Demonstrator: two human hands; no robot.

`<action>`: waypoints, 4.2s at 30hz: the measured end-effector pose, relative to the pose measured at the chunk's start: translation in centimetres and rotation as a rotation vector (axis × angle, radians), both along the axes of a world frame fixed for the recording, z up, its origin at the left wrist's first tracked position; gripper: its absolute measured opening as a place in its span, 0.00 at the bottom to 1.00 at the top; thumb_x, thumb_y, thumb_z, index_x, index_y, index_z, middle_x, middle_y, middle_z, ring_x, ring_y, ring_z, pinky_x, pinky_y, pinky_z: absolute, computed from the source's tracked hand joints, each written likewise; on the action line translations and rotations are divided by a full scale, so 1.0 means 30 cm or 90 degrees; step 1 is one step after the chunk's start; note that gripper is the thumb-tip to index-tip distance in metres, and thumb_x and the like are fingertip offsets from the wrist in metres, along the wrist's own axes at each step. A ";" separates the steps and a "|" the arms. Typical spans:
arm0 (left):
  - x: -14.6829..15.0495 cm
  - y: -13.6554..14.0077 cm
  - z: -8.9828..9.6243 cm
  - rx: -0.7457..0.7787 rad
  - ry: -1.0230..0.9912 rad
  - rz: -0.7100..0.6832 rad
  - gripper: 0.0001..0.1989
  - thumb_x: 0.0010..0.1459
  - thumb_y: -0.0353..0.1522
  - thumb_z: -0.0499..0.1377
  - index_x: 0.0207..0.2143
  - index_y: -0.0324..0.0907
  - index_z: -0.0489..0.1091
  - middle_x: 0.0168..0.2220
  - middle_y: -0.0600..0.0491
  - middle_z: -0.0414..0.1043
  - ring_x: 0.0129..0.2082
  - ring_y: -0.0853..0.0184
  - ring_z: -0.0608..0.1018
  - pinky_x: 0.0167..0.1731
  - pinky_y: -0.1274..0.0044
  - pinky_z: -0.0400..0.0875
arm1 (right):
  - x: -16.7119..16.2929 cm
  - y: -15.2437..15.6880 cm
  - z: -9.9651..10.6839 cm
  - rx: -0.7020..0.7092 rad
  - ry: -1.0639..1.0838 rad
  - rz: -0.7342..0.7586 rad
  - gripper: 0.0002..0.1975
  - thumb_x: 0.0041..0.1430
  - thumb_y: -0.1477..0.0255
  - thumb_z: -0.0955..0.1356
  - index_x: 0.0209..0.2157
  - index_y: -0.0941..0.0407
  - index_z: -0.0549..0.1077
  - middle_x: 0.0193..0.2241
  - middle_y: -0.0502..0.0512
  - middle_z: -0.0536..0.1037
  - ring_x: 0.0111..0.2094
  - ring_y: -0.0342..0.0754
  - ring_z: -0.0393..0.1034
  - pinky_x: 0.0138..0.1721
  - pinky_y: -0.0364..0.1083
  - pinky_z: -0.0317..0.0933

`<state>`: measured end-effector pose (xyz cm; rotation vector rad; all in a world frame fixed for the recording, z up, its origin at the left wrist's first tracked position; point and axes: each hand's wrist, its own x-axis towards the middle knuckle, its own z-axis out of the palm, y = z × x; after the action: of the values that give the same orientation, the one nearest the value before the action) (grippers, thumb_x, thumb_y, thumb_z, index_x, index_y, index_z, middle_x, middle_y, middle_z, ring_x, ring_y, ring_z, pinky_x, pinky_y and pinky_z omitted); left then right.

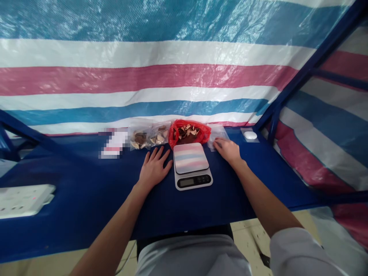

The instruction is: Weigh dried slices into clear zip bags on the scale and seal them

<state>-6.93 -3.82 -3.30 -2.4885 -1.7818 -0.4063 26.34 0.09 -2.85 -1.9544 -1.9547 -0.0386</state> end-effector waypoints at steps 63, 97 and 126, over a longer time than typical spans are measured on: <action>0.006 0.245 0.376 -0.122 -0.518 -0.178 0.21 0.57 0.49 0.62 0.43 0.43 0.80 0.45 0.48 0.81 0.42 0.59 0.80 0.45 0.72 0.74 | -0.335 0.071 0.256 -0.216 0.861 0.296 0.18 0.55 0.55 0.74 0.43 0.51 0.81 0.39 0.54 0.84 0.38 0.49 0.80 0.30 0.43 0.74; -0.069 0.315 0.301 -0.286 -0.654 -0.112 0.22 0.52 0.42 0.69 0.47 0.41 0.79 0.39 0.49 0.81 0.30 0.67 0.76 0.32 0.75 0.72 | -0.358 0.142 0.272 -0.208 0.787 0.342 0.19 0.57 0.60 0.73 0.48 0.51 0.78 0.42 0.55 0.82 0.39 0.49 0.79 0.30 0.44 0.76; 0.074 0.265 0.271 -0.322 -0.619 -0.032 0.23 0.59 0.47 0.59 0.23 0.38 0.77 0.19 0.51 0.74 0.17 0.71 0.70 0.18 0.80 0.61 | -0.355 0.133 0.261 -0.003 0.346 0.484 0.07 0.62 0.71 0.71 0.35 0.53 0.84 0.34 0.51 0.85 0.33 0.48 0.77 0.38 0.45 0.67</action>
<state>-4.70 4.13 4.82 -2.9209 -2.3359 -1.5642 15.70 4.09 4.97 -0.9547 -2.1352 0.6205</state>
